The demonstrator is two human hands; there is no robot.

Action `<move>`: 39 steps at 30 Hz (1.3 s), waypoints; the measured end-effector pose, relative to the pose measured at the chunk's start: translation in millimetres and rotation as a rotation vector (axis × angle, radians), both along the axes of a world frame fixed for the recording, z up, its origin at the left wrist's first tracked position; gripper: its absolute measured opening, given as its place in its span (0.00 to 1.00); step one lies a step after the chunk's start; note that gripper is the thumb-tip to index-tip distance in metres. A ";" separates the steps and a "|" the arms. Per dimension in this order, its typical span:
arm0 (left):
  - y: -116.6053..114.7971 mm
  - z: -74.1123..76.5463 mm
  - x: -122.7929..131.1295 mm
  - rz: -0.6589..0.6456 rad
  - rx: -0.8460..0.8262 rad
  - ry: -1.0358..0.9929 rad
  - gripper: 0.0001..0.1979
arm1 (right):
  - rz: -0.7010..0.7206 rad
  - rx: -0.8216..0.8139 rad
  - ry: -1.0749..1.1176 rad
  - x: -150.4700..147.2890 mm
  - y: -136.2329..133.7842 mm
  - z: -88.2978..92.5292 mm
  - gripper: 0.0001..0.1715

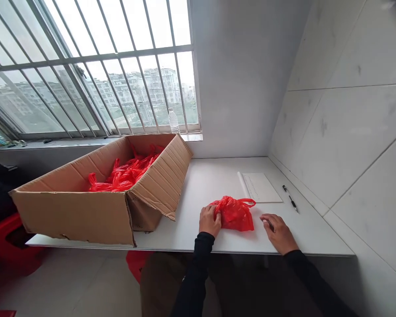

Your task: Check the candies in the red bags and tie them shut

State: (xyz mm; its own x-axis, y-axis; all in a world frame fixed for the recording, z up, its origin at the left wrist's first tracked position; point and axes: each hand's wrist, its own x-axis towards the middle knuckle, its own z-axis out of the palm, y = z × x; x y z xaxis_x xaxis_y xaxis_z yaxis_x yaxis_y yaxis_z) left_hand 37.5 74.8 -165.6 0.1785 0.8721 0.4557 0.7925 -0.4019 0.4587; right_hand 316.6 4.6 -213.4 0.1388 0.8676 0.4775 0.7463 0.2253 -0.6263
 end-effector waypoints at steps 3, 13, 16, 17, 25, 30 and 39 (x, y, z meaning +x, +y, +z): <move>-2.0 0.0 -1.7 -0.026 0.010 -0.051 0.14 | -0.015 0.009 -0.006 -2.8 0.8 5.8 0.15; 3.9 -7.3 -9.1 -0.077 0.104 -0.331 0.13 | -0.053 -0.002 -0.054 -5.2 2.4 15.8 0.15; 2.2 -4.1 -9.9 -0.091 0.132 -0.372 0.12 | -0.048 -0.031 -0.013 -3.8 1.9 17.9 0.15; 0.9 -1.6 -9.6 -0.103 0.141 -0.379 0.11 | -0.048 -0.043 0.009 -3.8 1.2 20.3 0.14; -9.3 12.2 -3.1 -0.233 0.148 -0.387 0.04 | 0.030 -0.115 0.202 -37.9 0.7 67.0 0.15; -14.0 22.3 -0.7 -0.230 0.046 -0.419 0.13 | 0.127 -0.077 0.212 -68.7 21.4 87.4 0.12; -12.0 26.2 -9.5 -0.076 -0.088 -0.514 0.04 | 0.165 0.039 0.202 -47.5 27.8 103.8 0.07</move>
